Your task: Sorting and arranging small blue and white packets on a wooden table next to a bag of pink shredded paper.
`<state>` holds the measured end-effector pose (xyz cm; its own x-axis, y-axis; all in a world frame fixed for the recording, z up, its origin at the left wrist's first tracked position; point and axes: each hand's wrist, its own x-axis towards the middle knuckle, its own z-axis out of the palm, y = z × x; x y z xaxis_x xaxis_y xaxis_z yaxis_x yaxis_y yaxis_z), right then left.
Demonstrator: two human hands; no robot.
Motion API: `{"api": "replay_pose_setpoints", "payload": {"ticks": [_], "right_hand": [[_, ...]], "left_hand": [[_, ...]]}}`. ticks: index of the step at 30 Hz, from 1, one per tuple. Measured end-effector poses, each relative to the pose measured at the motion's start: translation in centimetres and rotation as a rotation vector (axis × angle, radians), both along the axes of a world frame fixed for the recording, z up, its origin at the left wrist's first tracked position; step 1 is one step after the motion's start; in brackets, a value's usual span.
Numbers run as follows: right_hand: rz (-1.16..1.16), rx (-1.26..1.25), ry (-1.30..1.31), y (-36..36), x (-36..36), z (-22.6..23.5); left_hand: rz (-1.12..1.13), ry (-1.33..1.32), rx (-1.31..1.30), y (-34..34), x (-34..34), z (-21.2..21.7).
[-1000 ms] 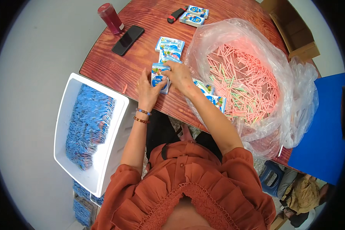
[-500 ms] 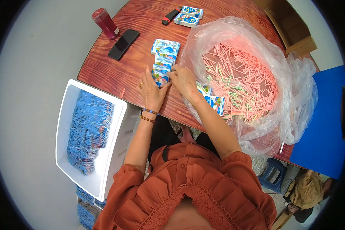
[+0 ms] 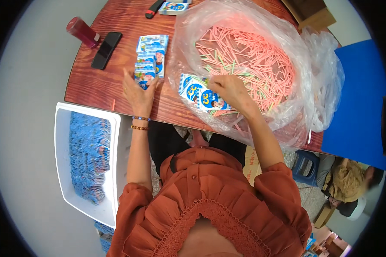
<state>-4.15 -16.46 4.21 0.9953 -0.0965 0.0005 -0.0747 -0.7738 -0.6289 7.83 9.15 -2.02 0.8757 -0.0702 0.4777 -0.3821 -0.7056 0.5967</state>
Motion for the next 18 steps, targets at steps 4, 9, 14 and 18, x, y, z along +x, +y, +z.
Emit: {"api": "replay_pose_setpoints", "payload": {"ticks": [4, 9, 14, 18], "right_hand": [[0.004, -0.224, -0.027, -0.4, -2.8, -1.4], [0.037, -0.342, -0.160, -0.7, -2.6, -2.4], [0.107, -0.282, -0.333, -2.2, -1.9, -4.5], [0.144, -0.206, -0.397, -3.3, -1.7, -4.9]], "left_hand": [[0.046, -0.075, 0.029, -0.9, -0.7, 0.6], [-0.265, 0.012, -0.059, -3.5, -4.4, 1.8], [-0.499, 0.019, 0.078, -9.5, -8.6, 1.9], [-0.480, 0.181, 0.101, -10.6, -7.7, 0.7]]}}
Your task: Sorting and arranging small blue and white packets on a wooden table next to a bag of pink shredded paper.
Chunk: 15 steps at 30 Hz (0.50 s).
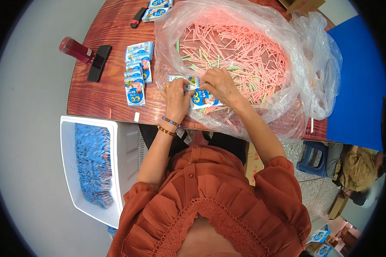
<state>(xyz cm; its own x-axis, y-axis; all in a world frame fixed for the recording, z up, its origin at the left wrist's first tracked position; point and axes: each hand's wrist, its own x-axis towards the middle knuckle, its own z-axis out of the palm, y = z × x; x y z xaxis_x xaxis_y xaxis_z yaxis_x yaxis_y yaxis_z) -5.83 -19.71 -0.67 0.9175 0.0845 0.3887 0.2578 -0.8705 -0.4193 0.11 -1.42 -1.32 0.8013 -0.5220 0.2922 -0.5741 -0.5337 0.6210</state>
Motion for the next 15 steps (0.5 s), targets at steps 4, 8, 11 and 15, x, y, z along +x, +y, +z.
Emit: {"api": "replay_pose_setpoints", "payload": {"ticks": [4, 8, 11, 15], "right_hand": [[-0.067, 0.120, 0.136, -0.6, -1.0, 1.8], [-0.042, 0.115, 0.312, -1.5, -1.1, 2.5], [-0.041, 0.203, 0.338, -1.7, -1.2, 2.1], [-0.067, -0.005, -0.194, -1.1, -1.0, 2.2]], "left_hand": [[-0.051, -0.075, -0.080, 0.3, 1.0, -1.2], [-0.063, -0.132, -0.061, 0.8, 1.3, -0.5], [-0.060, -0.116, -0.115, 1.1, 1.2, -0.5], [-0.103, -0.144, -0.311, 1.0, 0.9, 0.6]]}}
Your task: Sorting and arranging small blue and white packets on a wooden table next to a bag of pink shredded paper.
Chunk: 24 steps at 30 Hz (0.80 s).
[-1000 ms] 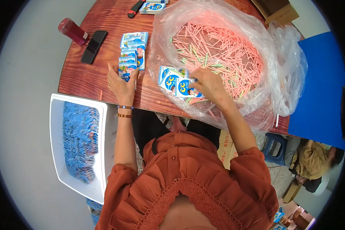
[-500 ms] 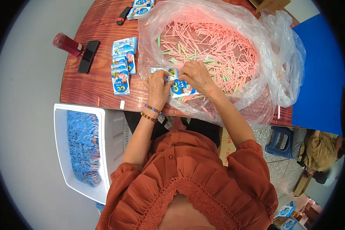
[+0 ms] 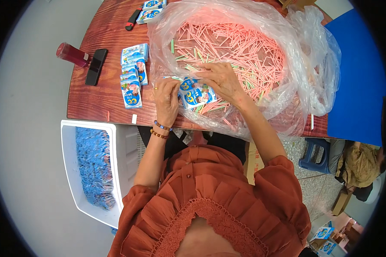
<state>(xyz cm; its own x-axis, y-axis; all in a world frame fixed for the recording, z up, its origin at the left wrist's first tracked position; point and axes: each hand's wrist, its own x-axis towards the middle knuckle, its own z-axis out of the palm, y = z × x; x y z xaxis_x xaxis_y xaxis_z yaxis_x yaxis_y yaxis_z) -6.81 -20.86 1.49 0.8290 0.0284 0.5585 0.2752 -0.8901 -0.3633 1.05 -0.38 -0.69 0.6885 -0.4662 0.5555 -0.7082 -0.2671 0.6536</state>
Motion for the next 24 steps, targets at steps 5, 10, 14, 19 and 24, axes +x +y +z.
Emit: {"api": "replay_pose_setpoints", "payload": {"ticks": [5, 10, 14, 19, 24], "right_hand": [[0.144, 0.955, 0.349, 0.8, 0.1, 1.1], [0.218, 1.248, 0.343, 2.5, 0.0, 1.7], [0.173, 1.154, 0.350, 2.5, -0.2, 0.5], [0.099, 1.205, 0.409, 2.9, -0.6, 0.8], [0.130, 1.271, 0.384, 3.4, -0.6, -0.5]], "left_hand": [[-0.144, 0.749, -0.519, -1.3, -1.5, 2.8], [-0.123, 0.944, -0.579, -1.4, -1.8, 1.8], [-0.058, 0.996, -0.630, -1.4, -2.2, 1.6], [-0.036, 1.104, -0.748, -1.7, -2.6, 1.2], [-0.057, 1.086, -0.740, -2.0, -2.9, 0.9]]}}
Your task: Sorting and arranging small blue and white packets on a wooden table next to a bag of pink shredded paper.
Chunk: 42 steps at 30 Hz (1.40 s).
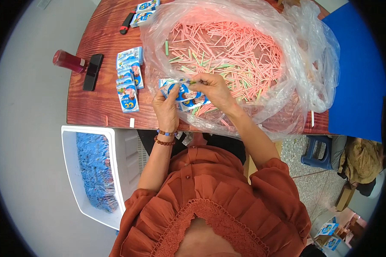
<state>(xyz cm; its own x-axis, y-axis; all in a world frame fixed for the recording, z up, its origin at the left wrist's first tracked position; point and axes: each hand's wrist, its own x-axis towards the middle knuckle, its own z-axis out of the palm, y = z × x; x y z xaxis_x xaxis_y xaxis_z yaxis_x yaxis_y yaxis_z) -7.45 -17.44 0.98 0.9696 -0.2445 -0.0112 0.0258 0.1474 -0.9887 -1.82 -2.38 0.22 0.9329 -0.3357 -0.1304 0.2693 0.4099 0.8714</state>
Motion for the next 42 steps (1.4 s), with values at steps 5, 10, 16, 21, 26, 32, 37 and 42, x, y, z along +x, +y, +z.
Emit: {"api": "replay_pose_setpoints", "payload": {"ticks": [5, 10, 16, 21, 26, 32, 37, 42], "right_hand": [[-0.050, 0.019, 0.094, 0.4, -0.5, 0.5], [-0.020, -0.080, 0.120, -0.2, -0.7, 0.5], [0.018, -0.066, 0.066, -0.2, -0.8, 0.7], [-0.007, 0.061, -0.127, -2.3, -1.5, 1.6], [-0.123, -0.391, -0.341, -2.2, -2.3, 3.7], [0.012, -0.523, -0.411, -2.7, -2.0, 3.5], [0.026, -0.518, -0.426, -2.3, -2.1, 3.2], [0.067, -0.675, -0.397, -1.6, -1.9, 3.1]], "left_hand": [[0.065, 0.041, 0.013, -0.3, -0.2, -0.3], [0.071, 0.023, -0.030, -0.6, -0.3, -0.6], [0.059, 0.021, 0.003, -0.5, -0.5, -0.5], [0.029, 0.155, -0.053, -0.9, -1.0, 1.0], [-0.046, 0.158, -0.071, -0.4, -0.8, 1.1], [-0.085, 0.171, -0.094, 0.0, -0.3, 0.3], [-0.090, 0.107, -0.118, -0.3, -0.7, 1.4], [-0.140, 0.101, -0.157, -0.3, -0.9, 0.8]]}}
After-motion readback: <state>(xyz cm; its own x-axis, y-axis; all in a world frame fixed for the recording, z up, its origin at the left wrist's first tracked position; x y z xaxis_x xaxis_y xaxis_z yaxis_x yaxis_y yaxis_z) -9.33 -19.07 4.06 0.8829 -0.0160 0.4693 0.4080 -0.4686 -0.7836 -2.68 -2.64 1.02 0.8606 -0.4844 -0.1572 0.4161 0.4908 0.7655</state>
